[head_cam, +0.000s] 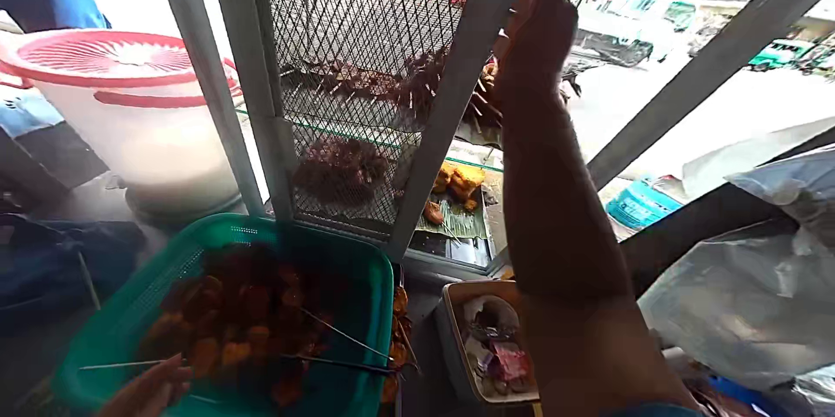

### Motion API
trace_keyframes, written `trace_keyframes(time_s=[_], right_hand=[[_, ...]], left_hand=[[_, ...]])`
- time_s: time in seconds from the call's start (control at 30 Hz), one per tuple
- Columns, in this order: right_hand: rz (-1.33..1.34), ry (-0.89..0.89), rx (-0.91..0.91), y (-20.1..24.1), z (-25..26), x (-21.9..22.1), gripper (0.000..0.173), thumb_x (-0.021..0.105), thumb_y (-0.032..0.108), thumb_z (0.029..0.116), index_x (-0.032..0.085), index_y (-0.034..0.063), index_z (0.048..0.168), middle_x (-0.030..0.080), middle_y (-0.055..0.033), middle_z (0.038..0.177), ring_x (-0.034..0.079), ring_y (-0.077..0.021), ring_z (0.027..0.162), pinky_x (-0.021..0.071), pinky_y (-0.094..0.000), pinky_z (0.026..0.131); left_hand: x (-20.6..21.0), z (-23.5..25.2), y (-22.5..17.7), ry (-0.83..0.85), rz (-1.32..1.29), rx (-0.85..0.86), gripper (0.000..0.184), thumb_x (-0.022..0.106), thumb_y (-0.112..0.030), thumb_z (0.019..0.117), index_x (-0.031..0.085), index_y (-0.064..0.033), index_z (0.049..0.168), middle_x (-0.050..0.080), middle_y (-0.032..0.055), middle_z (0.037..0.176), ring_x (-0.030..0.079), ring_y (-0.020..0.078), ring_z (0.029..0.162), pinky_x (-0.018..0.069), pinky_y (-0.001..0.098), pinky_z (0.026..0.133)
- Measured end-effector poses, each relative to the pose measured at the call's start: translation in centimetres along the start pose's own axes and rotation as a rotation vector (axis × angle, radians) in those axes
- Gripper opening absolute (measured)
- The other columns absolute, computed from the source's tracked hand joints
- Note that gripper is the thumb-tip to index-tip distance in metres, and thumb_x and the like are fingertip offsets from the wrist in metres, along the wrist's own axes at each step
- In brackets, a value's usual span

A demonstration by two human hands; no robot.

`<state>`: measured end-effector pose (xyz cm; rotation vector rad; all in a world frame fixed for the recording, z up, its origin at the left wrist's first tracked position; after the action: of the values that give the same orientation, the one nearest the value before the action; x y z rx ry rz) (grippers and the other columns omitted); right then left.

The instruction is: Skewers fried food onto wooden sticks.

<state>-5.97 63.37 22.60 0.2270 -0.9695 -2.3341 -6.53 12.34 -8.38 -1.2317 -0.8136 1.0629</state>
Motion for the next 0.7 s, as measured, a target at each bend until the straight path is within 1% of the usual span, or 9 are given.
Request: trace_keyframes(time_s=[0.07, 0.17, 0.2, 0.27, 0.4, 0.47, 0.53, 0.63, 0.7], right_hand=[[0.152, -0.088, -0.036, 0.0, -1.2, 2.9, 0.058, 0.017, 0.035, 0.1147, 0.061, -0.0028, 0.112, 0.067, -0.0099, 0.087, 0.069, -0.0194, 0.079, 0.0607, -0.0401, 0.071], [0.262, -0.159, 0.011, -1.9, -3.6, 4.0, 0.061, 0.015, 0.036, 0.1147, 0.06, 0.0001, 0.094, 0.064, -0.0088, 0.074, 0.068, -0.0201, 0.07, 0.0599, -0.0423, 0.065], [0.275, -0.168, 0.044, -3.0, -4.7, 4.1, 0.061, 0.017, 0.038, 0.1146, 0.061, 0.0005, 0.095, 0.065, -0.0084, 0.075, 0.068, -0.0193, 0.071, 0.06, -0.0423, 0.066], [0.255, -0.121, 0.055, -5.1, -7.0, 4.0, 0.061, 0.016, 0.039, 0.1144, 0.062, -0.0022, 0.109, 0.066, -0.0084, 0.085, 0.069, -0.0169, 0.08, 0.0604, -0.0408, 0.076], [0.041, -0.024, 0.108, -8.1, -12.0, 2.9, 0.062, 0.014, 0.037, 0.1142, 0.059, -0.0047, 0.119, 0.067, -0.0075, 0.096, 0.068, -0.0104, 0.09, 0.0577, -0.0346, 0.085], [-0.146, 0.169, 0.155, -8.7, -14.9, 2.2, 0.06, 0.015, 0.038, 0.1142, 0.051, -0.0042, 0.138, 0.065, -0.012, 0.122, 0.064, -0.0113, 0.113, 0.0536, -0.0345, 0.1], [-0.439, 0.363, 0.136, -7.4, -17.9, 1.6, 0.055, 0.026, 0.039, 0.1131, 0.041, 0.0032, 0.152, 0.056, -0.0138, 0.144, 0.055, -0.0131, 0.133, 0.0473, -0.0352, 0.111], [-0.696, 0.582, 0.016, -3.2, -25.5, 1.2, 0.078, 0.05, 0.035, 0.1068, 0.012, -0.0012, 0.164, 0.022, -0.0294, 0.166, 0.03, -0.0362, 0.153, 0.03, -0.0493, 0.123], [-0.785, 0.905, 0.046, -2.5, -32.4, 2.0, 0.084, 0.065, 0.029, 0.0999, 0.019, -0.0016, 0.162, 0.026, -0.0317, 0.163, 0.035, -0.0474, 0.148, 0.0342, -0.0641, 0.117]], left_hand=[[0.6, -0.1, -0.1, 0.019, 0.003, 0.057, 0.028, 0.048, 0.002, 0.1005, 0.063, 0.0037, 0.123, 0.072, -0.0033, 0.11, 0.07, 0.0091, 0.1, 0.0582, 0.0326, 0.093], [0.7, -0.8, -0.3, 0.039, 0.049, 0.155, 0.028, 0.049, 0.004, 0.0988, 0.068, 0.0012, 0.12, 0.072, -0.0028, 0.112, 0.07, 0.009, 0.101, 0.0588, 0.0313, 0.093], [0.4, -1.2, -0.2, 0.03, 0.065, 0.18, 0.029, 0.049, 0.004, 0.0987, 0.069, 0.0003, 0.119, 0.072, -0.0028, 0.112, 0.07, 0.0089, 0.101, 0.0593, 0.0307, 0.093], [-0.8, -2.0, 0.1, -0.003, 0.09, 0.202, 0.029, 0.05, 0.0, 0.0989, 0.07, -0.003, 0.12, 0.073, -0.0046, 0.112, 0.07, 0.0076, 0.1, 0.0591, 0.0285, 0.092], [-3.5, -3.1, 0.3, -0.099, 0.142, 0.244, 0.027, 0.053, -0.011, 0.1006, 0.071, -0.005, 0.12, 0.074, -0.0031, 0.108, 0.071, 0.0082, 0.097, 0.0596, 0.0272, 0.088], [-5.5, -2.8, 0.1, -0.124, 0.309, 0.246, 0.028, 0.054, -0.012, 0.1001, 0.07, 0.0004, 0.12, 0.073, 0.0039, 0.111, 0.07, 0.0085, 0.098, 0.0588, 0.0285, 0.09], [-8.3, -1.4, 0.0, -0.145, 0.52, 0.212, 0.031, 0.055, -0.016, 0.1018, 0.068, 0.0022, 0.123, 0.07, 0.0132, 0.12, 0.068, 0.0145, 0.106, 0.0561, 0.0349, 0.097], [-13.9, 1.5, 1.2, -0.245, 0.6, 0.034, 0.036, 0.053, -0.021, 0.1043, 0.064, -0.0005, 0.132, 0.066, 0.0188, 0.128, 0.067, 0.0228, 0.114, 0.0529, 0.0438, 0.102], [-16.8, 3.5, 3.3, -0.305, 0.539, -0.082, 0.037, 0.053, -0.019, 0.1039, 0.061, -0.0013, 0.135, 0.066, 0.0184, 0.127, 0.067, 0.0237, 0.11, 0.0542, 0.044, 0.098]])
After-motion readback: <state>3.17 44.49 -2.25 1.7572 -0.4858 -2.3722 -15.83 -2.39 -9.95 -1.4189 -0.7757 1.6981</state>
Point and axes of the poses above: each hand's wrist, its own z-axis towards the middle knuckle, its own x-axis out of the palm, y = z × x, the point moved 6 cm from there along z, towards the middle knuckle
